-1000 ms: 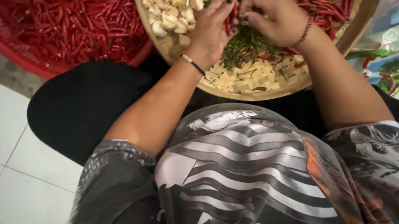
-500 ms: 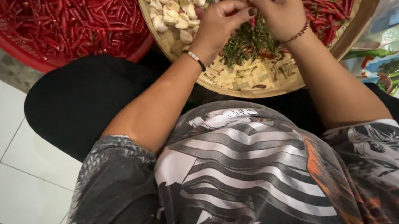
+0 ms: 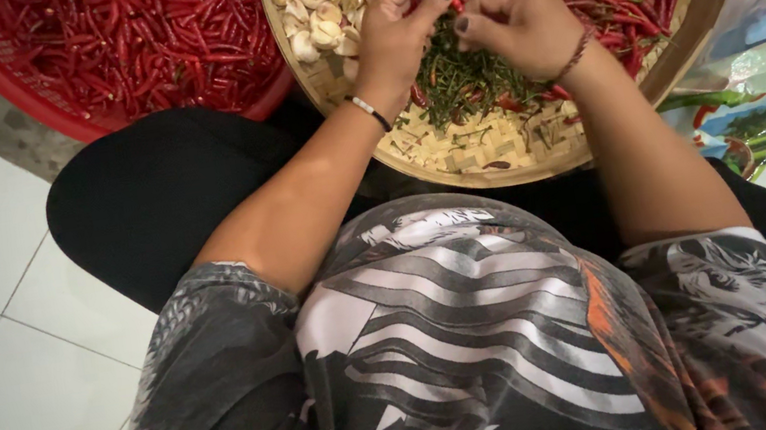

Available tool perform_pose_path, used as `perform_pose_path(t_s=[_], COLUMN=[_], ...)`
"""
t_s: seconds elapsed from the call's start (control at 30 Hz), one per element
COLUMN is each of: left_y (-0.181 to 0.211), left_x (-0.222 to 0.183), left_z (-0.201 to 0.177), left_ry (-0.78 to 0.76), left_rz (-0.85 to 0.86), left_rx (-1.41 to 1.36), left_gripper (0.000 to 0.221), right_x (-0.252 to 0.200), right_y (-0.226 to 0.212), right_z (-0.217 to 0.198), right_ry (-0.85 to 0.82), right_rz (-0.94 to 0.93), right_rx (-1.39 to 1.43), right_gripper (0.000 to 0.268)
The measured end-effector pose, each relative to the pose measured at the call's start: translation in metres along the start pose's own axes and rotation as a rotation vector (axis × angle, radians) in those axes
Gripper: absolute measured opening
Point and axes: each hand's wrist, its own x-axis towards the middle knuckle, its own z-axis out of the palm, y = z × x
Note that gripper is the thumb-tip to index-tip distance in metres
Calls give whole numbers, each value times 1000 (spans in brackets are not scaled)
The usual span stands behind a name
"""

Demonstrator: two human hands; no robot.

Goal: The person sits on the floor and sorts red chilies, garlic cloves, and green herbs on a large woven tray. They repeatedly pick up chilies and herbs, remove stems, and place them into separate piles on the tray.

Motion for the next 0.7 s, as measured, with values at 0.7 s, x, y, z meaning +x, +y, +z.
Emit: perform_pose_path(t_s=[0.7], left_y=[73], left_x=[22], left_z=[-107], left_ry=[509], left_rz=[289], left_rx=[-327], left_gripper=[9], right_x=[-3], right_y=[22], right_z=[-58], right_ry=[-82], right_rz=[248], right_rx=[-715], right_gripper=[40])
